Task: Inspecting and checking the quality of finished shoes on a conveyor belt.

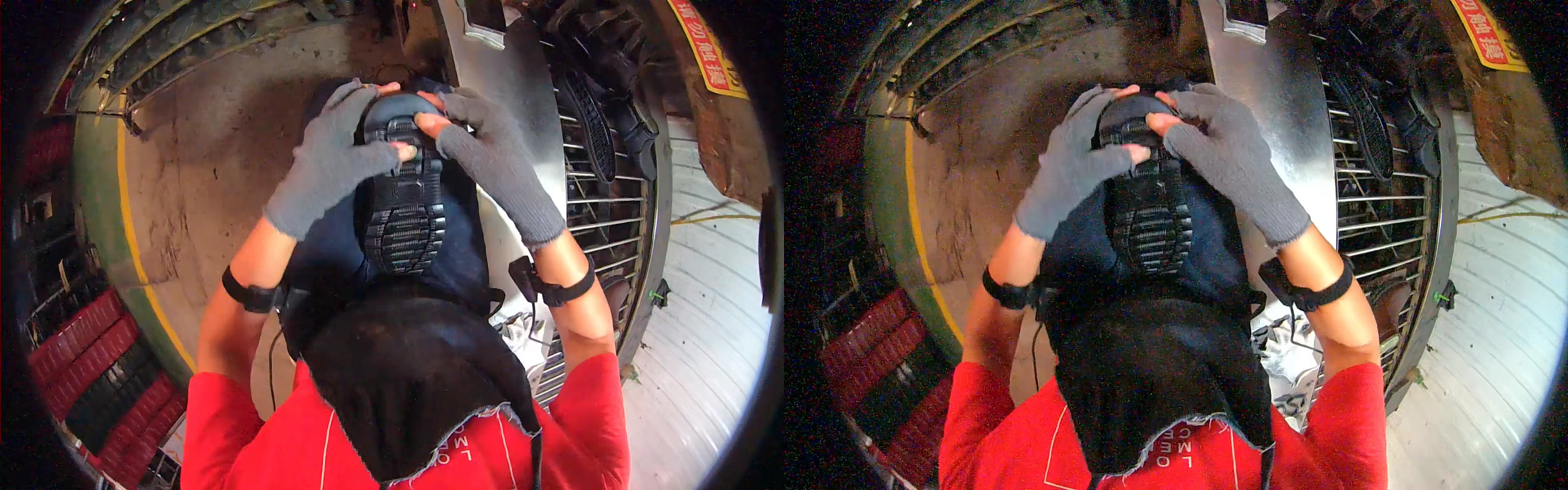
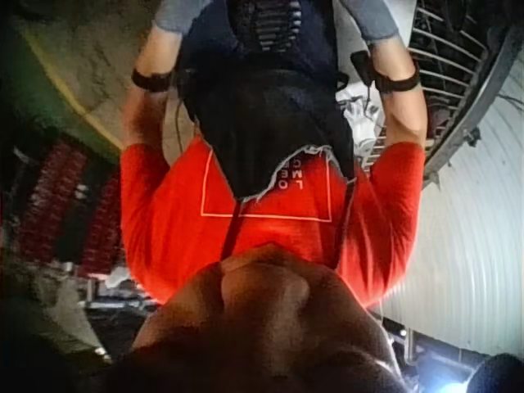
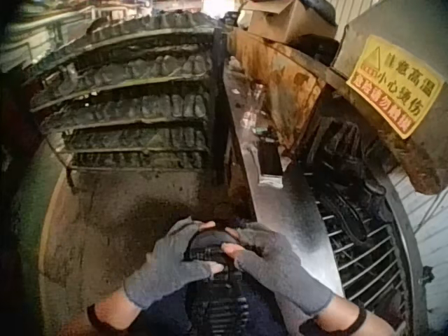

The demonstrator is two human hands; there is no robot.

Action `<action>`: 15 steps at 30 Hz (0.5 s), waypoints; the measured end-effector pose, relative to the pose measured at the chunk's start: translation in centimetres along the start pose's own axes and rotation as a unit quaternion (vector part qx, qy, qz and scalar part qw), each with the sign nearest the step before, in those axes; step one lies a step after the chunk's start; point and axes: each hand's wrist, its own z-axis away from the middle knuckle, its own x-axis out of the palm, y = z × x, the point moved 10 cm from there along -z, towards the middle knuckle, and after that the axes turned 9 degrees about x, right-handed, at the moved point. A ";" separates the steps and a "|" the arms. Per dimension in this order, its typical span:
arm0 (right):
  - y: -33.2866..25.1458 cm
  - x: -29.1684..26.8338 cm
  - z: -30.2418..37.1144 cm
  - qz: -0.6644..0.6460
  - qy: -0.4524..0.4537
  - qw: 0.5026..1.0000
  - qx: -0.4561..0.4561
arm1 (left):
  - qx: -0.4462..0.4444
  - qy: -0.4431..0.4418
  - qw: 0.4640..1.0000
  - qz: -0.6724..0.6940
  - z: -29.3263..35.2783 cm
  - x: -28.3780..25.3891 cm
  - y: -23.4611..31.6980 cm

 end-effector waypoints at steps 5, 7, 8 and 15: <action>-3.2 -0.8 5.2 -0.041 -0.033 0.997 -0.052 | 0.081 0.009 0.986 -0.145 5.0 0.1 4.8; -3.9 0.2 7.8 -0.091 -0.216 0.969 -0.080 | 0.091 -0.120 0.988 -0.020 7.4 1.4 7.7; -3.9 1.3 9.3 -0.058 -0.273 0.955 -0.103 | 0.168 -0.113 0.979 0.022 8.0 1.0 9.5; 2.6 1.6 6.2 -0.326 -0.089 0.929 0.154 | 0.020 -0.018 1.000 -0.015 4.1 0.6 4.4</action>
